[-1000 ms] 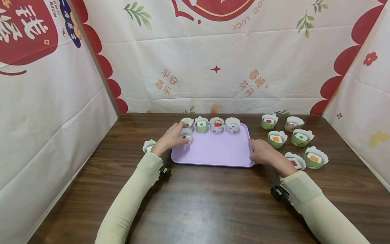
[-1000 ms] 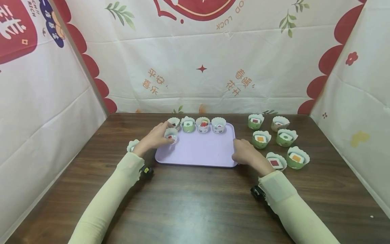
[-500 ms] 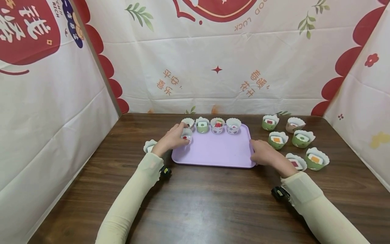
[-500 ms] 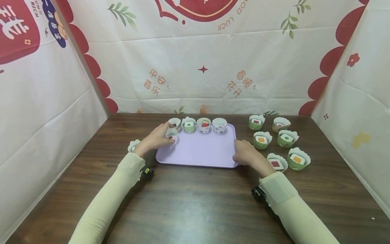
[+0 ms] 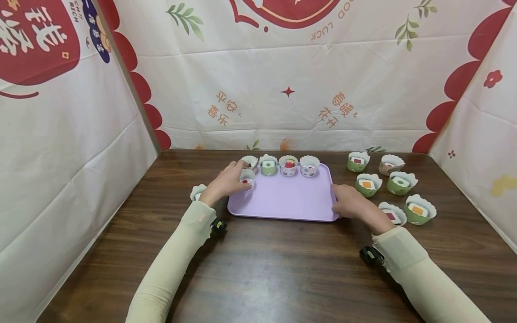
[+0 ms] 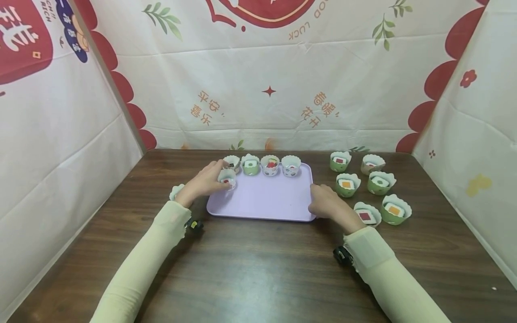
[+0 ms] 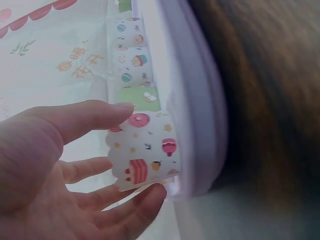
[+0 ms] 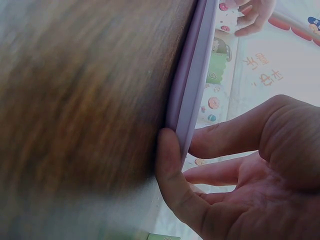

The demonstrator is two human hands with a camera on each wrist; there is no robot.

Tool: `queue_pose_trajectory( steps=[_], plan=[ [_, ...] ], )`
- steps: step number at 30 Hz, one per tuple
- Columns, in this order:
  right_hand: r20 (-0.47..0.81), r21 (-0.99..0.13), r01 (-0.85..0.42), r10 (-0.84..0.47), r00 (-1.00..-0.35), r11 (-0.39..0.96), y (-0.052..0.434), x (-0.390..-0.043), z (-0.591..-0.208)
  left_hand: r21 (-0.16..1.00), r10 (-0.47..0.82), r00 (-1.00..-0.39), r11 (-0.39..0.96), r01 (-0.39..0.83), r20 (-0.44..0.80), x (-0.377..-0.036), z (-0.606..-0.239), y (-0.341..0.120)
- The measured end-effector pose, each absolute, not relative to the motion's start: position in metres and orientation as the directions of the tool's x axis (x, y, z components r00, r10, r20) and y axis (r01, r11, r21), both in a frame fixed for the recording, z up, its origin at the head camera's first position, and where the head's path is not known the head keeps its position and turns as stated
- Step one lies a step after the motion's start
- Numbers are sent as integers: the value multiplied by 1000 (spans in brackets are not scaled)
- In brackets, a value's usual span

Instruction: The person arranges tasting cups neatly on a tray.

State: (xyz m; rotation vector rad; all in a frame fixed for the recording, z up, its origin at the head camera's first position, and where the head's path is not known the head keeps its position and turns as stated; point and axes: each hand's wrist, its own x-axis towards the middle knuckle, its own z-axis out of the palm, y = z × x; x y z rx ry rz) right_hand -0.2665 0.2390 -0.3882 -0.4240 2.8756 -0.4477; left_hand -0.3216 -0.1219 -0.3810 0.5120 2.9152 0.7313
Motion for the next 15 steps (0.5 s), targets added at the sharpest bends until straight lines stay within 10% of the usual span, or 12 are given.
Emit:
queue_pose_trajectory(
  steps=[15],
  plan=[
    [-210, -341, -204, -285, -935, 918, 237, -267, -387, 520, 312, -938, 782, 344, 150, -304, -352, -141]
  ],
)
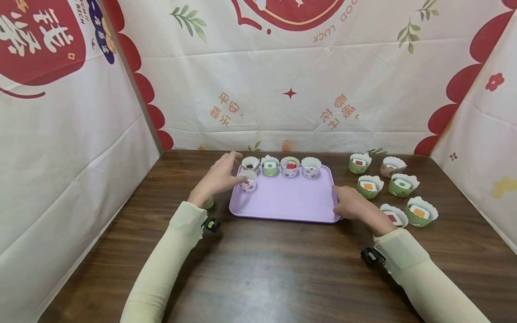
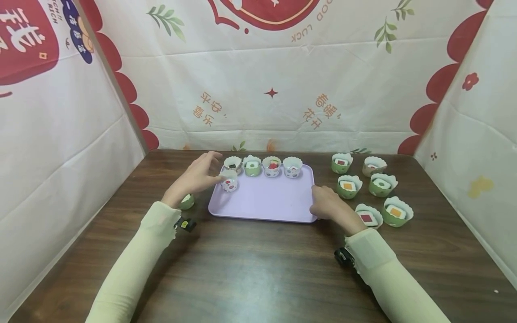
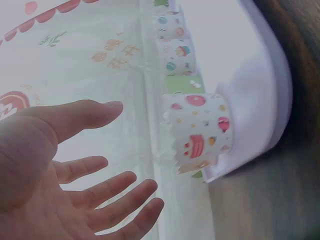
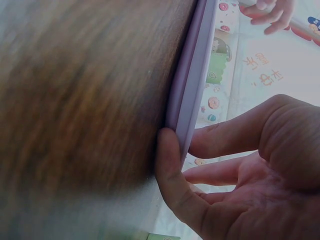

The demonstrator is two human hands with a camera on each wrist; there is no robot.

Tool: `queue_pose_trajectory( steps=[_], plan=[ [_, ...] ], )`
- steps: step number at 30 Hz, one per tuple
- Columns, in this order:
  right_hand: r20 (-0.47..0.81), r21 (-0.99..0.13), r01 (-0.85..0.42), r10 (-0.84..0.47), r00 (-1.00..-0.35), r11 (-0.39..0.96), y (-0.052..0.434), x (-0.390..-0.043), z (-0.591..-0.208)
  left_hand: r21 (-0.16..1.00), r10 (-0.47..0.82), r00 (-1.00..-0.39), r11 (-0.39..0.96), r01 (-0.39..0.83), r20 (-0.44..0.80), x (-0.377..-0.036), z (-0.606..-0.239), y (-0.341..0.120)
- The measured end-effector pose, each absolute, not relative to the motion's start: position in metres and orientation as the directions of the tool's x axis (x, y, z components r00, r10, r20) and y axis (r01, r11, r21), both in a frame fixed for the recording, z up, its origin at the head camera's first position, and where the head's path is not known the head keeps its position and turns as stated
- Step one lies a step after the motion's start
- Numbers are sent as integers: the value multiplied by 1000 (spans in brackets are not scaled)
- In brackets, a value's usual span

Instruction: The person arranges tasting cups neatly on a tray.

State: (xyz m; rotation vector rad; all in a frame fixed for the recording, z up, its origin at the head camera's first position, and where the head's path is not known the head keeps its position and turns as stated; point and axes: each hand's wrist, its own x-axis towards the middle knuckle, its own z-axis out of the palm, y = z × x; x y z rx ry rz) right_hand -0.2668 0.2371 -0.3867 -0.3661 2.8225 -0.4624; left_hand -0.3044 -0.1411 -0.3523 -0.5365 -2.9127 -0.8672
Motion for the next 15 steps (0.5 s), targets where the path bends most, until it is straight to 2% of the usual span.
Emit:
queue_pose_trajectory(
  steps=[5, 15],
  plan=[
    [-173, -337, -235, -305, -936, 912, 239, -267, -389, 531, 305, -938, 774, 345, 165, -298, -348, -156],
    [-141, -322, -264, -322, -936, 909, 242, -269, -391, 513, 351, -932, 786, 345, 89, -283, -349, -194]
  ],
)
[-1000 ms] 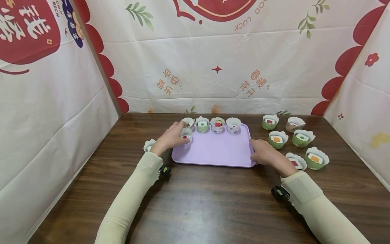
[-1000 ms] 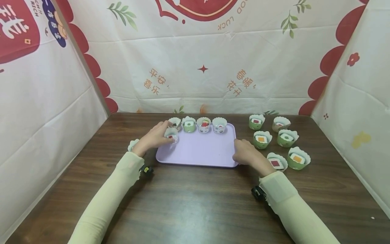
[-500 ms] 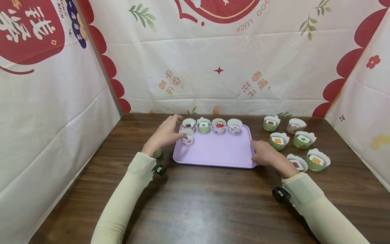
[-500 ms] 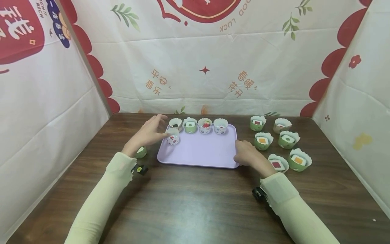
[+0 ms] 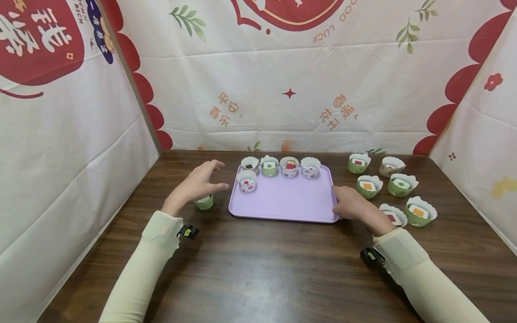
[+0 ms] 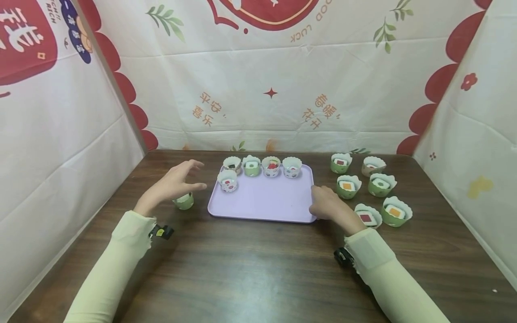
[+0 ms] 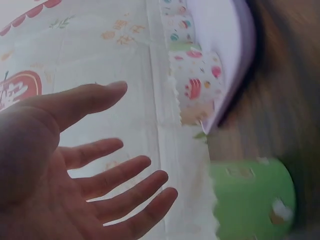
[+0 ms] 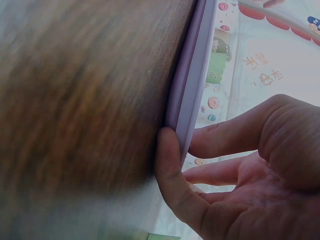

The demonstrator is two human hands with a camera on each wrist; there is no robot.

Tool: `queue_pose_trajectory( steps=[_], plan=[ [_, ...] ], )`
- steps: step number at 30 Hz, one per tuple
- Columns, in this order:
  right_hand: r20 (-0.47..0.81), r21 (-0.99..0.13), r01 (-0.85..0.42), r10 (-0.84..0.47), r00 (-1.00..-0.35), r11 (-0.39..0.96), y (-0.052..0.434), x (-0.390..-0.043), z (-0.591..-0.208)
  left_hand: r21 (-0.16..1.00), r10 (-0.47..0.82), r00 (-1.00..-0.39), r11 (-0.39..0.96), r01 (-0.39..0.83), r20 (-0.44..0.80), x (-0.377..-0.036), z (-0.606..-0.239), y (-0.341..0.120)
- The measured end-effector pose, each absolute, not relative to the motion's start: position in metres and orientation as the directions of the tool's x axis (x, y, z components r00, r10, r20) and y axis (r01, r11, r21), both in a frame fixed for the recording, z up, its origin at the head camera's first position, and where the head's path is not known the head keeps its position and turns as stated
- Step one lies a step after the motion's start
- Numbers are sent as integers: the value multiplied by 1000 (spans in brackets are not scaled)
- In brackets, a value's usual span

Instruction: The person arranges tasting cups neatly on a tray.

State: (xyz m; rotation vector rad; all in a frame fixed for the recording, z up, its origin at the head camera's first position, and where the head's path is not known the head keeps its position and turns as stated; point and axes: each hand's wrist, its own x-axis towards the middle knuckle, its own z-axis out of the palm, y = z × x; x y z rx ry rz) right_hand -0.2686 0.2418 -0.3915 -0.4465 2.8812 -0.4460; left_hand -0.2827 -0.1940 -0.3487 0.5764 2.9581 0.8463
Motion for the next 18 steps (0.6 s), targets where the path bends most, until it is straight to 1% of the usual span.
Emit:
queue_pose_trajectory(
  steps=[5, 10, 14, 18],
  plan=[
    [-155, -335, -253, -318, -935, 908, 241, -269, -390, 506, 346, -936, 797, 331, 67, -280, -354, -213],
    [-167, -344, -242, -313, -935, 907, 239, -268, -390, 477, 323, -946, 830, 288, 9, -279, -357, -231],
    [-170, -348, -239, -312, -935, 906, 239, -267, -390, 441, 323, -946, 851, 284, -16, -279, -357, -239],
    [-172, -351, -236, -310, -935, 906, 239, -267, -391, 438, 337, -939, 856, 276, -65, -281, -357, -243]
  ],
)
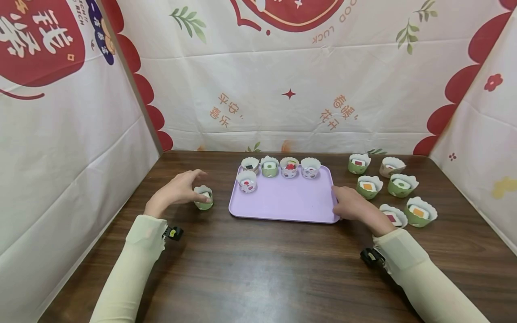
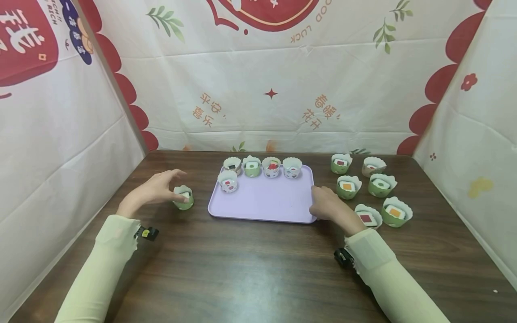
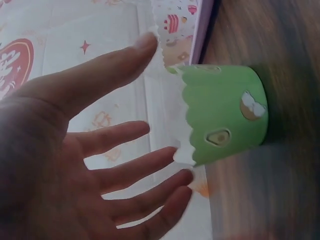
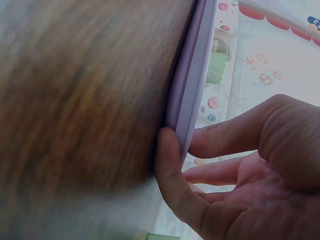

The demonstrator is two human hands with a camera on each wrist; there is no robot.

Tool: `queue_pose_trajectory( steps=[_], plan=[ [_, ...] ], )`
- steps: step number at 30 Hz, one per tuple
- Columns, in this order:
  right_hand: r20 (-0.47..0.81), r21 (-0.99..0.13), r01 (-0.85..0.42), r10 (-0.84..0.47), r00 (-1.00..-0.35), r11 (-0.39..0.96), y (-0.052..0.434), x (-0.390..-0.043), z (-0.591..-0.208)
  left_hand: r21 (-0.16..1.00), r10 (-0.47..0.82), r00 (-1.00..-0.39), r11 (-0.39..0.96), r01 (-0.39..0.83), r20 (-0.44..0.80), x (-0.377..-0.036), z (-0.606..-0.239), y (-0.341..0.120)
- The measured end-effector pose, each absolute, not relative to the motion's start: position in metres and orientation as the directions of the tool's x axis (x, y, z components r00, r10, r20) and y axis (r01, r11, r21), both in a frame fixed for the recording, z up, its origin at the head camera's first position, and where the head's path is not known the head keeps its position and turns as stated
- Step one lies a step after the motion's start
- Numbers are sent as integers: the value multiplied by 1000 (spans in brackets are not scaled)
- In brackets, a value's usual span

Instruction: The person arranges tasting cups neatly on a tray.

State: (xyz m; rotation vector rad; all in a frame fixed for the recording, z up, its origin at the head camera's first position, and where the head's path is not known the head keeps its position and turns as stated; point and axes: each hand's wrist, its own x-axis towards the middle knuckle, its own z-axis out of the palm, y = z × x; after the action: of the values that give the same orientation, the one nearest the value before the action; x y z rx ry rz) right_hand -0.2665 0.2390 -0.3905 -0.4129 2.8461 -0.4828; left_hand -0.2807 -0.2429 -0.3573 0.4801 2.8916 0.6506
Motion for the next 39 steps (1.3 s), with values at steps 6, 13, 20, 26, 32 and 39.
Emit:
queue_pose_trajectory(
  steps=[6, 13, 20, 26, 32, 39],
  plan=[
    [-170, -355, -238, -313, -934, 904, 240, -267, -391, 479, 362, -922, 839, 258, -138, -283, -363, -247],
    [-157, -342, -251, -318, -935, 906, 240, -267, -391, 482, 391, -907, 832, 276, -156, -287, -372, -252],
    [-165, -334, -244, -311, -936, 910, 240, -268, -391, 515, 397, -909, 809, 283, -125, -293, -378, -257],
    [-174, -335, -237, -307, -936, 912, 240, -267, -391, 508, 404, -909, 807, 300, -104, -293, -378, -257],
    [-171, -334, -238, -307, -936, 912, 241, -268, -391, 505, 402, -911, 807, 307, -89, -291, -377, -253],
    [-175, -334, -236, -306, -936, 913, 240, -268, -391, 521, 394, -917, 797, 305, -66, -289, -374, -255]
  ],
)
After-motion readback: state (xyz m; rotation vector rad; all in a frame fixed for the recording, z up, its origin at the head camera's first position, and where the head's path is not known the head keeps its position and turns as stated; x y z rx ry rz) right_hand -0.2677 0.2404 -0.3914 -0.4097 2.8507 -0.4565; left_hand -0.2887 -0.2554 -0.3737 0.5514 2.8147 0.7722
